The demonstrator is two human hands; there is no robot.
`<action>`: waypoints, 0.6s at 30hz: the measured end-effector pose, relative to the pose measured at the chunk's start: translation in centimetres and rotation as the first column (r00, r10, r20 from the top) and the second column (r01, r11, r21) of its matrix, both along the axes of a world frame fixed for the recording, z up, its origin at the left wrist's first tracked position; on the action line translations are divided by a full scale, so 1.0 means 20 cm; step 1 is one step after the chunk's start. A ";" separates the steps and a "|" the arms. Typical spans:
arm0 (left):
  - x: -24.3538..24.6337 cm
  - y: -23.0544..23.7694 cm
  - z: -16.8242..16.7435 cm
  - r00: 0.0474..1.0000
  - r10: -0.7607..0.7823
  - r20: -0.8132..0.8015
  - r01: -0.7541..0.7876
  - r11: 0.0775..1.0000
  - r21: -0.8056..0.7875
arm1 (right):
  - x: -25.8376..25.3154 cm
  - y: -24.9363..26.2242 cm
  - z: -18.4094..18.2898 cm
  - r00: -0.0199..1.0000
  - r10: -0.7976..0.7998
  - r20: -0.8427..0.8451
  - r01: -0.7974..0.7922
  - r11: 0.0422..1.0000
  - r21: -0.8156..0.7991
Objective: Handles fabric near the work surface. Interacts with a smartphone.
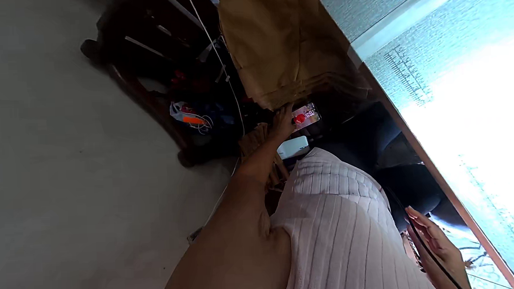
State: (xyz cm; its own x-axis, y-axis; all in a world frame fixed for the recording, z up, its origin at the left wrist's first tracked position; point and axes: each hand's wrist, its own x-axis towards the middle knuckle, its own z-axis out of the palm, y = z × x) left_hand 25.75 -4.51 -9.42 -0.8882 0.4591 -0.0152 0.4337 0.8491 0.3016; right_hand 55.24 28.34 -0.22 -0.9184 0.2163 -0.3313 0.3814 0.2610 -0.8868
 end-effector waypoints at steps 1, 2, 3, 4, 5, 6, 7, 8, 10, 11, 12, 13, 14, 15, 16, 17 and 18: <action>0.01 -0.02 -0.09 0.998 0.049 0.029 -0.053 0.985 0.164 | 0.00 -0.01 -0.01 1.000 -0.011 0.007 0.011 1.000 0.008; 0.00 0.01 0.02 0.967 0.094 0.235 -0.111 0.992 0.061 | -0.01 -0.02 -0.01 1.000 -0.018 0.007 0.018 1.000 0.012; -0.04 0.10 0.22 0.834 0.206 0.512 -0.140 0.977 -0.163 | -0.02 -0.02 -0.01 1.000 -0.018 -0.001 0.018 1.000 0.016; -0.05 0.15 0.29 0.766 0.280 0.578 -0.185 0.958 -0.218 | -0.03 -0.02 0.00 1.000 -0.018 -0.014 0.019 1.000 0.025; -0.05 0.16 0.29 0.740 0.305 0.599 -0.230 0.952 -0.200 | -0.05 -0.01 0.00 1.000 -0.014 -0.025 0.015 0.999 0.040; -0.06 0.13 0.24 0.725 0.294 0.623 -0.264 0.954 -0.143 | -0.06 -0.01 0.00 0.999 -0.006 -0.033 0.008 0.998 0.060; -0.09 0.07 0.14 0.711 0.265 0.651 -0.284 0.956 -0.078 | -0.08 0.00 0.01 0.999 0.004 -0.040 -0.001 0.997 0.082; -0.13 0.01 0.01 0.691 0.241 0.682 -0.322 0.947 -0.008 | -0.09 0.02 0.01 0.999 0.014 -0.052 -0.009 0.995 0.099; -0.17 -0.04 -0.01 0.590 0.214 0.779 -0.461 0.881 0.108 | -0.11 0.05 0.02 0.995 0.029 -0.098 -0.018 0.994 0.108; -0.17 -0.03 0.07 0.537 0.180 0.824 -0.542 0.822 0.173 | -0.12 0.06 0.02 0.993 0.030 -0.114 -0.018 0.995 0.099; -0.15 -0.01 0.18 0.494 0.124 0.860 -0.609 0.756 0.241 | -0.12 0.07 0.03 0.992 0.027 -0.124 -0.017 0.996 0.084; -0.13 0.02 0.31 0.474 0.051 0.879 -0.655 0.687 0.314 | -0.13 0.09 0.04 0.991 0.024 -0.132 -0.015 0.998 0.068; -0.12 0.07 0.43 0.458 -0.030 0.888 -0.690 0.618 0.377 | -0.13 0.10 0.05 0.990 0.019 -0.139 -0.012 0.998 0.055; -0.10 0.13 0.53 0.455 -0.112 0.884 -0.710 0.553 0.436 | -0.14 0.11 0.07 0.987 0.021 -0.156 -0.014 0.999 0.047; -0.09 0.20 0.61 0.459 -0.215 0.862 -0.705 0.502 0.500 | -0.16 0.12 0.09 0.982 0.026 -0.185 -0.018 0.999 0.042; -0.08 0.28 0.67 0.455 -0.327 0.828 -0.690 0.458 0.560 | -0.18 0.13 0.12 0.974 0.031 -0.225 -0.021 0.999 0.046; -0.07 0.39 0.71 0.438 -0.440 0.784 -0.665 0.428 0.612 | -0.21 0.13 0.14 0.961 0.030 -0.274 -0.012 0.998 0.067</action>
